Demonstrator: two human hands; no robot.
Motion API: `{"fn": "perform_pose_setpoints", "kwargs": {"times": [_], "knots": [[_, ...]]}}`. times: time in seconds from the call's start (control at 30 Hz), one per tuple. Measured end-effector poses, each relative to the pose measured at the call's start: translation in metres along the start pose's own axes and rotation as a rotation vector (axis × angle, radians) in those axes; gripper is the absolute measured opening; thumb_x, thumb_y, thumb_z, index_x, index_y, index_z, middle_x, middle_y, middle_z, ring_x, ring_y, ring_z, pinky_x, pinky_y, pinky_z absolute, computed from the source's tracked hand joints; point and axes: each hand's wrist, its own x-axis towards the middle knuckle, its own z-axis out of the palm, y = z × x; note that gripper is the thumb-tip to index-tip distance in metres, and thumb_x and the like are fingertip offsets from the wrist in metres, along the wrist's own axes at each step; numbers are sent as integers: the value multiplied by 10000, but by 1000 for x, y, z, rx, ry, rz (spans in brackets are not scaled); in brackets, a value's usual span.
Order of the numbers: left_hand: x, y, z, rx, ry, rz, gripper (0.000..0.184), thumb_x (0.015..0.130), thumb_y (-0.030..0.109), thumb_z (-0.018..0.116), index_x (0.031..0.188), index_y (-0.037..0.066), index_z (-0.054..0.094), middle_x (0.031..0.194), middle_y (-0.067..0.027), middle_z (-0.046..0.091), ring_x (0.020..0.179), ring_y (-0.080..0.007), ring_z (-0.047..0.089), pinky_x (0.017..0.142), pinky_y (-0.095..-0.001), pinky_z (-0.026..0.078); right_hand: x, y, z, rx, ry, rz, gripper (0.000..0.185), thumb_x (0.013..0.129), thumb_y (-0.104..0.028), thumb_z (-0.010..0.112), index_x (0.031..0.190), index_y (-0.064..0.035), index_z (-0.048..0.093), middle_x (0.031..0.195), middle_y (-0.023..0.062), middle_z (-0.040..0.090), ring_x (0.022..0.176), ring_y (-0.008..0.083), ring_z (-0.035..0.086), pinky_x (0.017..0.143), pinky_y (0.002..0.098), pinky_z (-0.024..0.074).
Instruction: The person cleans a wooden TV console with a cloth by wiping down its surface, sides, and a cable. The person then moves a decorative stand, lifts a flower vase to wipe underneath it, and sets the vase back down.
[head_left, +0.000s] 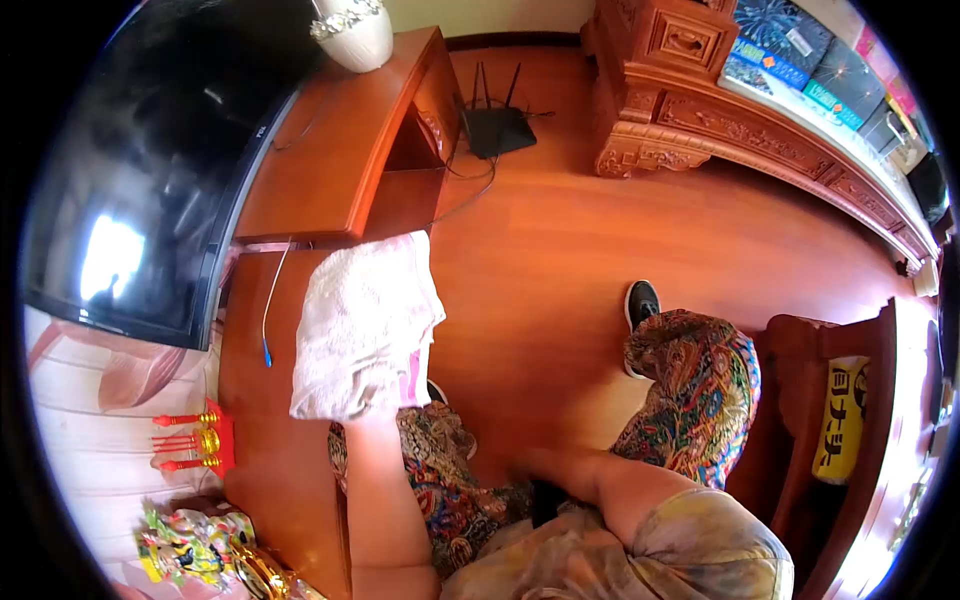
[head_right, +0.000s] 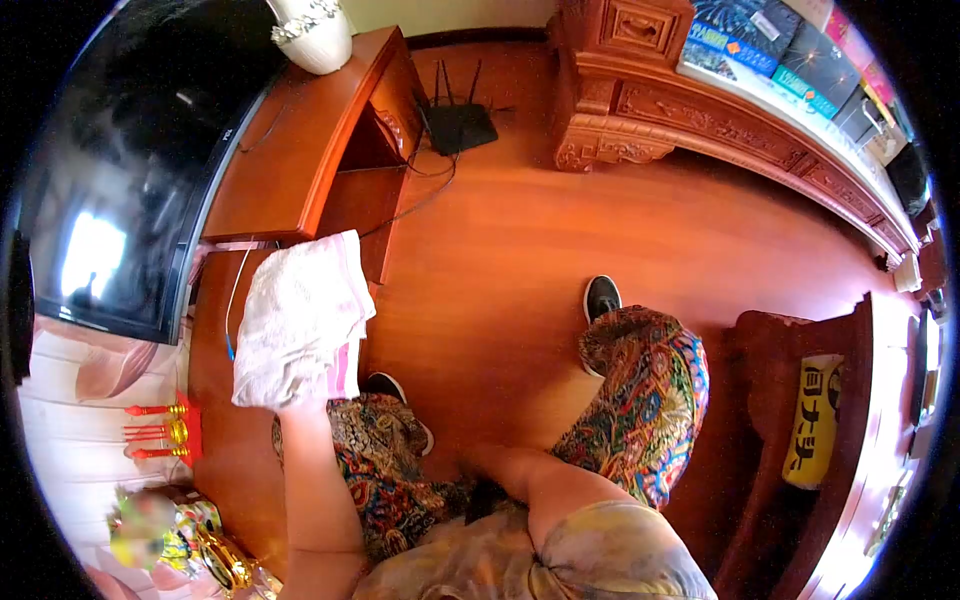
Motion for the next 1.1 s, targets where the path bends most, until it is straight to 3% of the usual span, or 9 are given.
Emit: {"fn": "perform_pose_setpoints", "kwargs": {"times": [0.03, 0.07, 0.1, 0.2, 0.5, 0.8, 1.1], "knots": [[1, -1, -5, 9, 19, -6, 604, 922, 419, 293, 1407, 88, 151, 1462, -119, 156, 1336, -307, 173, 1070, -497, 198, -1, -1, 1, 10, -12, -9, 393, 842, -354, 481, 1051, -47, 611, 1004, 191, 605, 901, 342, 571, 782, 425, 458], [1, -3, -12, 682, 153, 23, 552, 902, 396, 348, 1348, 85, 256, 1378, -123, 270, 1263, -284, 273, 1020, -446, 265, -2, -1, 3, 24, -24, -24, 393, 843, -355, 480, 1050, -47, 611, 1000, 190, 606, 898, 342, 572, 780, 424, 458], [3, -8, -22, 966, 283, -14, 546, 901, 394, 350, 1342, 84, 261, 1369, -122, 277, 1255, -281, 279, 1014, -443, 269, -2, 0, 5, 35, -34, -39, 393, 844, -355, 479, 1049, -48, 612, 996, 190, 607, 895, 341, 573, 778, 423, 459], [7, -17, -58, 692, 519, -149, 530, 900, 389, 356, 1325, 82, 278, 1341, -118, 296, 1231, -273, 296, 997, -431, 281, 2, 3, 0, 67, -58, -89, 392, 846, -357, 476, 1046, -48, 613, 984, 188, 609, 887, 339, 575, 773, 421, 460], [49, -22, -151, 660, 726, -331, 483, 895, 373, 375, 1273, 76, 330, 1258, -106, 354, 1160, -249, 347, 944, -397, 317, 11, 29, -49, 161, -213, -133, 391, 854, -362, 467, 1037, -51, 615, 948, 183, 617, 861, 334, 582, 757, 415, 464], [99, 2, -160, 681, 638, -317, 440, 890, 357, 393, 1221, 69, 381, 1175, -95, 412, 1089, -224, 398, 892, -364, 353, -32, 113, -129, 43, -299, 98, 390, 862, -368, 458, 1028, -53, 618, 912, 179, 624, 836, 329, 588, 741, 409, 468], [135, 6, -164, 886, 487, -199, 399, 885, 342, 411, 1169, 63, 432, 1093, -83, 469, 1017, -200, 450, 839, -330, 388, -40, 172, -170, -150, -225, 234, 391, 869, -373, 449, 1019, -56, 620, 876, 174, 632, 810, 324, 595, 725, 403, 472]]}}
